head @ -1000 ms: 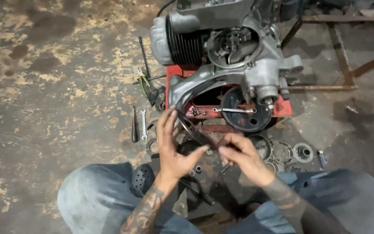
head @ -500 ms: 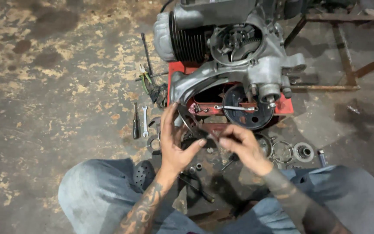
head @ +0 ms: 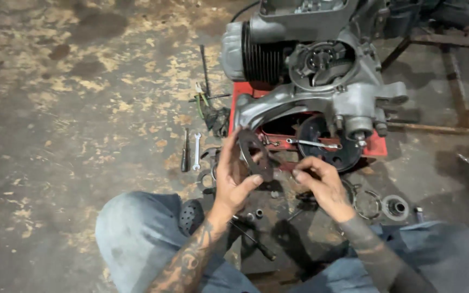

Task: Inspecting and cleaning motorcycle clutch plates during an engine rebuild

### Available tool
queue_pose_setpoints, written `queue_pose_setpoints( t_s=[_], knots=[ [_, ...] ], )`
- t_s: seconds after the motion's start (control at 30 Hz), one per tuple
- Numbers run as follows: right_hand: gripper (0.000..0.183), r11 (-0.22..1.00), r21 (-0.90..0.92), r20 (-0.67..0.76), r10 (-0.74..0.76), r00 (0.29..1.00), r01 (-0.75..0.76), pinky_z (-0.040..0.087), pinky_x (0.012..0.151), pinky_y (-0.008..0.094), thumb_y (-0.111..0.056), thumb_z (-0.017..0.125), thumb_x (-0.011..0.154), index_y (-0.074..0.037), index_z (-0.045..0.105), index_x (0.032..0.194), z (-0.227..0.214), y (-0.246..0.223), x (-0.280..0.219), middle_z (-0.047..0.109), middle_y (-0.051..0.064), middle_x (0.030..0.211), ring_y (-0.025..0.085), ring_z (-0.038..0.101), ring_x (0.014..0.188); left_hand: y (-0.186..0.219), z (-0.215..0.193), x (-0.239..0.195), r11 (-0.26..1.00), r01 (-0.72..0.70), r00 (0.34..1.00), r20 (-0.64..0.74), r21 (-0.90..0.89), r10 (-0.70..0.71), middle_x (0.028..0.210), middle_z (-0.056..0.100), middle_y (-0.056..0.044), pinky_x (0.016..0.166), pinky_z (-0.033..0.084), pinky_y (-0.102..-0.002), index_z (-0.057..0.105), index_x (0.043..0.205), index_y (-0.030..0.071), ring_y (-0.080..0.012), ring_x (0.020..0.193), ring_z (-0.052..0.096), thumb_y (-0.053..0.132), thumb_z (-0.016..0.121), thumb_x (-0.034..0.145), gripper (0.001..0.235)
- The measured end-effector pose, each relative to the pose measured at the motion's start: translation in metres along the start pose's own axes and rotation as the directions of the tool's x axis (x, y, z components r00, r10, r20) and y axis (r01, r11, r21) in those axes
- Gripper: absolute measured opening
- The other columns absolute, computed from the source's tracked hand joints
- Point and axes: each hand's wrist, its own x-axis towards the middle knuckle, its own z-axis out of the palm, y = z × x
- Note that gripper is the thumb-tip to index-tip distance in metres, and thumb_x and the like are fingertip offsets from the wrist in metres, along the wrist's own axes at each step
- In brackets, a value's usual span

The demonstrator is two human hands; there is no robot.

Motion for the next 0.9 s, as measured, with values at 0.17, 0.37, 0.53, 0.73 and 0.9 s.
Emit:
queue_pose_setpoints(
  t_s=[0.17, 0.37, 0.53, 0.73, 0.9],
  knots=[
    [0.024, 0.974, 0.06, 0.001, -0.22, 0.975, 0.22, 0.052, 0.082, 0.039, -0.026, 0.08, 0.086, -0.003, 0.074, 0.09, 0.015, -0.056, -0.02, 0.075, 0.015, 0.088, 0.024, 0.069, 0.088, 0.015, -0.002, -0.003, 0.989, 0.124, 0.992, -0.023, -0.084, -0.126, 0.159, 0.043, -0.017, 0.108, 0.053, -0.053, 0.027, 0.163, 0.003, -0.0288, 0.14, 0.05, 0.033, 0.083, 0.078, 0.106],
    [0.022, 0.941, -0.113, -0.042, -0.324, 0.945, 0.317, 0.054, 0.081, 0.04, -0.027, 0.083, 0.082, -0.008, 0.077, 0.093, 0.012, -0.074, -0.018, 0.075, 0.012, 0.091, 0.028, 0.072, 0.086, -0.012, -0.028, -0.018, 0.916, 0.228, 0.96, -0.08, -0.331, -0.268, 0.154, 0.049, -0.022, 0.099, 0.059, -0.049, 0.033, 0.159, 0.003, -0.0355, 0.134, 0.057, 0.039, 0.066, 0.088, 0.086],
    [0.019, 0.881, -0.241, -0.109, -0.441, 0.891, 0.407, 0.053, 0.084, 0.041, -0.021, 0.084, 0.084, -0.007, 0.077, 0.095, -0.012, -0.052, -0.002, 0.072, 0.012, 0.094, 0.029, 0.07, 0.091, -0.028, -0.051, -0.043, 0.787, 0.386, 0.884, -0.051, -0.481, -0.465, 0.15, 0.05, -0.032, 0.1, 0.056, -0.06, 0.045, 0.152, 0.001, -0.0462, 0.131, 0.057, 0.036, 0.06, 0.088, 0.075],
    [0.017, 0.837, -0.266, -0.07, -0.512, 0.856, 0.479, 0.054, 0.083, 0.041, -0.026, 0.086, 0.08, -0.012, 0.079, 0.087, -0.017, -0.079, -0.004, 0.074, 0.008, 0.089, 0.028, 0.071, 0.086, 0.015, -0.026, -0.03, 0.614, 0.497, 0.774, -0.007, -0.613, -0.634, 0.151, 0.05, -0.031, 0.109, 0.044, -0.067, 0.047, 0.149, -0.002, -0.0484, 0.131, 0.056, 0.042, 0.057, 0.091, 0.073],
    [0.018, 0.811, -0.264, -0.093, -0.56, 0.824, 0.522, 0.053, 0.079, 0.048, -0.02, 0.08, 0.085, -0.004, 0.073, 0.088, -0.017, -0.079, -0.004, 0.07, 0.017, 0.088, 0.036, 0.069, 0.084, 0.004, -0.034, -0.034, 0.486, 0.583, 0.719, 0.135, -0.651, -0.681, 0.152, 0.046, -0.032, 0.105, 0.044, -0.071, 0.045, 0.15, -0.005, -0.0507, 0.128, 0.058, 0.047, 0.055, 0.091, 0.079]
  ],
)
